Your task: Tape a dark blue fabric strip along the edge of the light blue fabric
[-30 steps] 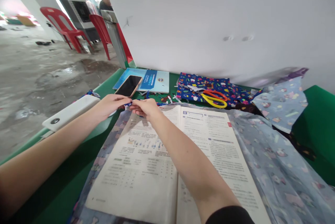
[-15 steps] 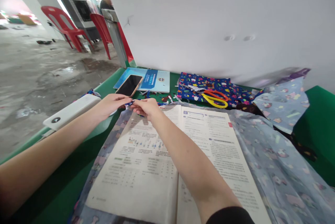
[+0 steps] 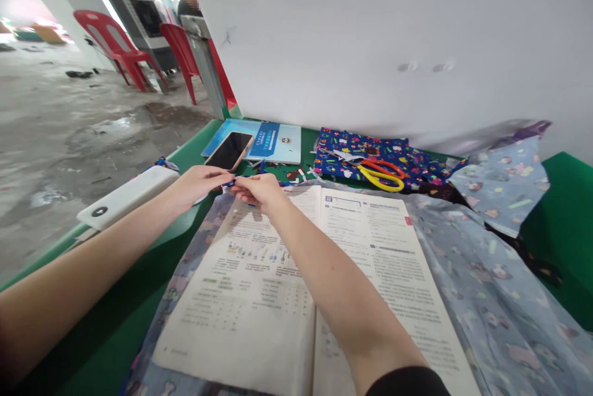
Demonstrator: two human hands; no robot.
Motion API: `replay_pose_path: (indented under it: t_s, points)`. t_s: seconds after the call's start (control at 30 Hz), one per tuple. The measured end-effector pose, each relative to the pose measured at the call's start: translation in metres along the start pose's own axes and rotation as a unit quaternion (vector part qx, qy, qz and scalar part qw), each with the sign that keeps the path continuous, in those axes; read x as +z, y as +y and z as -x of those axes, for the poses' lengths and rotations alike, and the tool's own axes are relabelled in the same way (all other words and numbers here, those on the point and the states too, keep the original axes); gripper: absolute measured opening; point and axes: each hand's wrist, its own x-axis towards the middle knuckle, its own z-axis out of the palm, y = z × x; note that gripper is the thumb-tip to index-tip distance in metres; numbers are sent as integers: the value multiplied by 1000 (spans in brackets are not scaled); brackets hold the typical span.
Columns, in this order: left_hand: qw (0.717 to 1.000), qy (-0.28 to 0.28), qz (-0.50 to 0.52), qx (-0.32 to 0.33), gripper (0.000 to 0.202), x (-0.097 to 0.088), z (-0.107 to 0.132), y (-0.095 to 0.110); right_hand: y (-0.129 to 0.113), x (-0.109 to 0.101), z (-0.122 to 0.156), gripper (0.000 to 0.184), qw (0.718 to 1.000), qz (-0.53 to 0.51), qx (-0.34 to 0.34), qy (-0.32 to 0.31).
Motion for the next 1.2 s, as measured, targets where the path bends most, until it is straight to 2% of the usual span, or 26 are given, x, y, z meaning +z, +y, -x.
replay_pose_path:
  t_s: [0.4, 0.57, 0.8, 1.2]
  points:
    - [1000, -17, -5, 4, 37, 1, 4, 7, 6, -2, -8, 20, 1000, 0, -14, 0]
    - [997, -37, -57, 24, 34, 0, 6, 12, 5, -2, -6, 21, 1000, -1, -20, -4]
    - [992, -33, -109, 45, 29, -2, 5, 10, 7, 0, -7, 19, 1000, 9, -26, -4]
    - [987, -42, -140, 68, 22, -1, 3, 7, 7, 4, 3, 19, 987, 124, -102, 12]
